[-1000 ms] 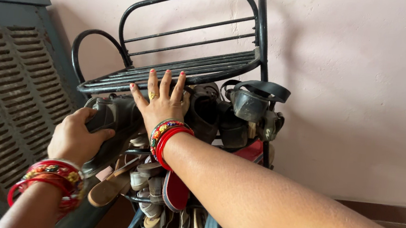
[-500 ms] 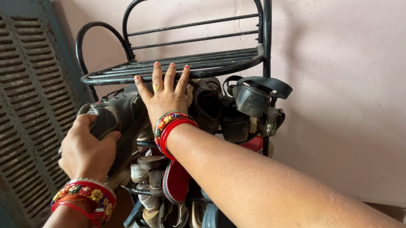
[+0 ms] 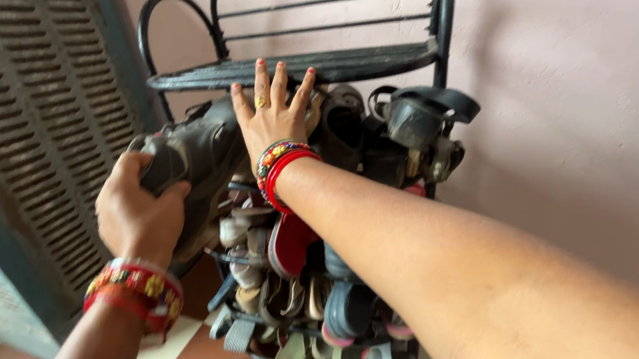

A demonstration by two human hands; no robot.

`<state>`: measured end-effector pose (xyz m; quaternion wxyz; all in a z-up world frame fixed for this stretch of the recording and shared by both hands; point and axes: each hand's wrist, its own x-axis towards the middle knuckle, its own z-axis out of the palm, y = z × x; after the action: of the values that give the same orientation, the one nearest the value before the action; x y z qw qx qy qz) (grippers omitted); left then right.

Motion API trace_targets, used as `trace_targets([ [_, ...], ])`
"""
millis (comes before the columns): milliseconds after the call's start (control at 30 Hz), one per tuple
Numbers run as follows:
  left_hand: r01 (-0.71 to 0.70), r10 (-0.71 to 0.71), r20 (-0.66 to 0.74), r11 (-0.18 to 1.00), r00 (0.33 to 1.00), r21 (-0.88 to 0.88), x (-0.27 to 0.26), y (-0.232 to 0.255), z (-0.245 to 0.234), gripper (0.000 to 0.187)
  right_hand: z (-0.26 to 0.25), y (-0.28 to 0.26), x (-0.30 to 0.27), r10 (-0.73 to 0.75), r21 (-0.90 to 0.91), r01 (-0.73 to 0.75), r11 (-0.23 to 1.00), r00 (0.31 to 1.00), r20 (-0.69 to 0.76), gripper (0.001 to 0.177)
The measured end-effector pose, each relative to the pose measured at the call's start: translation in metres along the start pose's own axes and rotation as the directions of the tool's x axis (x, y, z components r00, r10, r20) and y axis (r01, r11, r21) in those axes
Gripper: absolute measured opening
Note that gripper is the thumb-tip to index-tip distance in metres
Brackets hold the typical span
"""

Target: The person removes various shoes, including sandals, loafers, and sneakers, from a multi-tiered metal shoe rack. They place the removed shoes on the floor and continue to clear the rack, handling the footwear one by one.

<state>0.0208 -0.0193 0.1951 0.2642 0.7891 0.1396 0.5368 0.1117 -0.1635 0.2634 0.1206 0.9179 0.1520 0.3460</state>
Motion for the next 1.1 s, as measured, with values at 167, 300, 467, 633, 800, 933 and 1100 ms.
trace_targets([
  [167, 0.104, -0.106, 0.039, 0.993, 0.994, 0.048, 0.010, 0.007, -0.001, 0.054, 0.006, -0.026, -0.021, -0.110, 0.122, 0.106, 0.987, 0.993, 0.028, 0.095],
  [300, 0.060, -0.060, 0.026, 0.998, 0.998, 0.029, 0.021, 0.018, -0.006, 0.054, 0.008, -0.030, -0.025, -0.078, 0.183, 0.072, 0.980, 0.997, 0.020, 0.106],
  [467, 0.104, -0.102, 0.085, 0.994, 0.991, -0.015, 0.039, 0.029, -0.024, 0.050, 0.000, -0.017, -0.026, -0.128, 0.275, 0.069, 0.959, 0.971, 0.202, 0.142],
  [633, 0.060, -0.057, 0.072, 0.997, 0.996, -0.051, 0.036, 0.027, -0.051, 0.050, -0.005, -0.016, -0.029, -0.101, 0.278, 0.048, 0.959, 0.978, 0.182, 0.147],
  [800, 0.081, -0.081, -0.030, 0.996, 0.996, -0.023, 0.016, 0.011, -0.068, 0.051, -0.007, -0.022, -0.033, -0.137, 0.309, 0.092, 0.947, 0.982, 0.128, 0.138],
  [933, 0.090, -0.100, -0.115, 0.992, 0.988, -0.088, -0.005, -0.008, -0.072, 0.044, -0.016, -0.036, -0.051, -0.231, 0.355, 0.172, 0.919, 0.964, 0.129, 0.131],
  [1100, 0.041, -0.079, -0.208, 0.983, 0.975, -0.179, -0.023, -0.031, -0.073, 0.042, -0.038, -0.060, -0.078, -0.273, 0.474, 0.214, 0.854, 0.960, 0.058, 0.128],
])
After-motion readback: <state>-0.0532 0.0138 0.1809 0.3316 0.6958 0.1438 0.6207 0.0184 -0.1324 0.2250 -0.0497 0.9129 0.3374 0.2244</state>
